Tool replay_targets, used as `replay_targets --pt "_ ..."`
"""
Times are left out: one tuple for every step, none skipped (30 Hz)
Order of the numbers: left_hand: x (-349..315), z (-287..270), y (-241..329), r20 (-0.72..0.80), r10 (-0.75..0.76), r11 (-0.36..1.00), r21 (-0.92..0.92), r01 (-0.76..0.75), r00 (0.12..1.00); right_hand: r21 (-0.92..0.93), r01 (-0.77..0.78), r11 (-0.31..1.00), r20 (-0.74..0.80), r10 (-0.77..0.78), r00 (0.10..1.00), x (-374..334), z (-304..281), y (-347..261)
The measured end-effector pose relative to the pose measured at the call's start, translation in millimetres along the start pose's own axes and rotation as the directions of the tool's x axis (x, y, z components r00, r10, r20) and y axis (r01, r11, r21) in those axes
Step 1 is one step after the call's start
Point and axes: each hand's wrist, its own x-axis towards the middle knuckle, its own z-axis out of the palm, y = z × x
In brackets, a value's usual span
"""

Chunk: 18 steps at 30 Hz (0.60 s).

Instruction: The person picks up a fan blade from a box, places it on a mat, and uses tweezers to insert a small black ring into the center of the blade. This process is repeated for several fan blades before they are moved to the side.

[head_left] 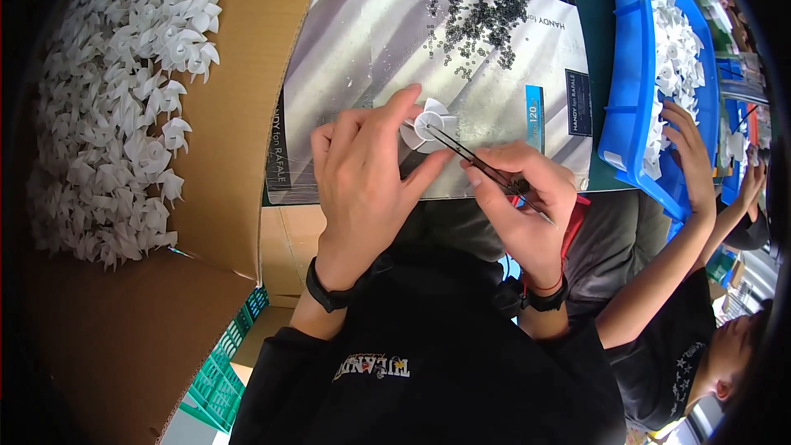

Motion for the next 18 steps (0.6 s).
replay_targets --pt "0.8 -1.4 0.5 -0.003 -0.001 1.0 0.009 0.001 1.0 -0.026 -0.019 0.999 0.015 0.019 1.0 0.9 2.2 0.2" --pt "2.7 -5.3 2.3 -0.014 0.012 1.0 -0.01 -0.013 1.0 -0.013 -0.011 1.0 0.025 0.011 1.0 2.1 2.1 -2.2" --pt "4.9 -9.8 4.4 -0.026 0.026 0.999 -0.027 -0.027 0.999 -0.01 0.008 1.0 -0.047 -0.008 0.999 1.8 -2.3 -6.6" --pt "6.5 -14.4 6.2 -0.039 0.041 0.998 -0.042 -0.042 0.998 -0.008 0.027 1.0 -0.118 -0.027 0.993 0.1 -8.1 -10.5" --pt "3.1 -18.8 9.5 -0.052 -0.003 0.952 -0.305 -0.013 0.999 -0.002 0.066 0.998 -0.248 -0.064 0.967 -5.6 -16.2 -11.9" --pt "-1.9 -29.5 15.3 -0.058 -0.048 0.845 -0.535 0.01 0.997 0.013 0.11 0.994 -0.369 -0.097 0.924 -9.7 -27.6 -14.0" --pt "-5.8 -39.5 21.3 0.065 0.082 0.633 -0.774 -0.001 0.994 -0.07 0.117 0.991 -0.467 -0.136 0.874 -16.0 -47.7 -14.4" --pt "-6.9 -50.9 28.9 0.14 0.245 0.357 -0.933 0.045 0.96 -0.154 0.113 0.982 -0.558 -0.181 0.81 -17.3 -66.8 -15.7" --pt "-8.4 -64.8 43.9 0.142 0.236 0.384 -0.922 0.042 0.961 -0.244 0.106 0.964 -0.598 -0.236 0.766 -7.9 -76.2 -22.2" --pt "0.2 -72.1 63.0 0.08 0.29 0.165 -0.986 0.033 0.954 -0.36 0.082 0.929 -0.634 -0.308 0.709 3.7 -87.0 -29.7" --pt "8.4 -77.0 81.1 0.009 0.331 -0.065 -0.997 0.033 0.944 -0.365 0.086 0.927 -0.636 -0.316 0.704 6.5 -95.6 -28.9" --pt "12.6 -79.1 94.2 -0.067 0.361 -0.288 -0.957 0.043 0.93 -0.379 0.038 0.924 -0.67 -0.303 0.678 7.6 -106.0 -29.1" --pt "14.2 -76.8 98.9 -0.07 0.375 -0.294 -0.955 0.046 0.925 -0.393 -0.016 0.919 -0.705 -0.29 0.647 7.6 -114.8 -28.2" --pt "16.2 -74.2 102.8 -0.059 0.351 -0.402 -0.911 0.094 0.934 -0.404 -0.073 0.912 -0.741 -0.28 0.611 6.9 -120.6 -28.1" --pt "17.5 -72.0 106.8 -0.042 0.326 -0.497 -0.857 0.134 0.944 -0.404 -0.071 0.912 -0.747 -0.284 0.601 8.8 -116.3 -29.8" --pt "18.7 -67.8 111.9 -0.017 0.308 -0.595 -0.783 0.179 0.951 -0.488 0.013 0.873 -0.662 -0.38 0.646 9.5 -105.9 -35.2" --pt "15.1 -61.5 119.5 -0.015 0.324 -0.604 -0.773 0.195 0.946 -0.562 0.096 0.821 -0.564 -0.466 0.682 8.3 -94.4 -40.6" --pt "7.6 -53.1 128.8 -0.044 0.298 -0.652 -0.739 0.17 0.953 -0.385 0.221 0.896 -0.552 -0.416 0.723 -3.8 -77.0 -29.8"
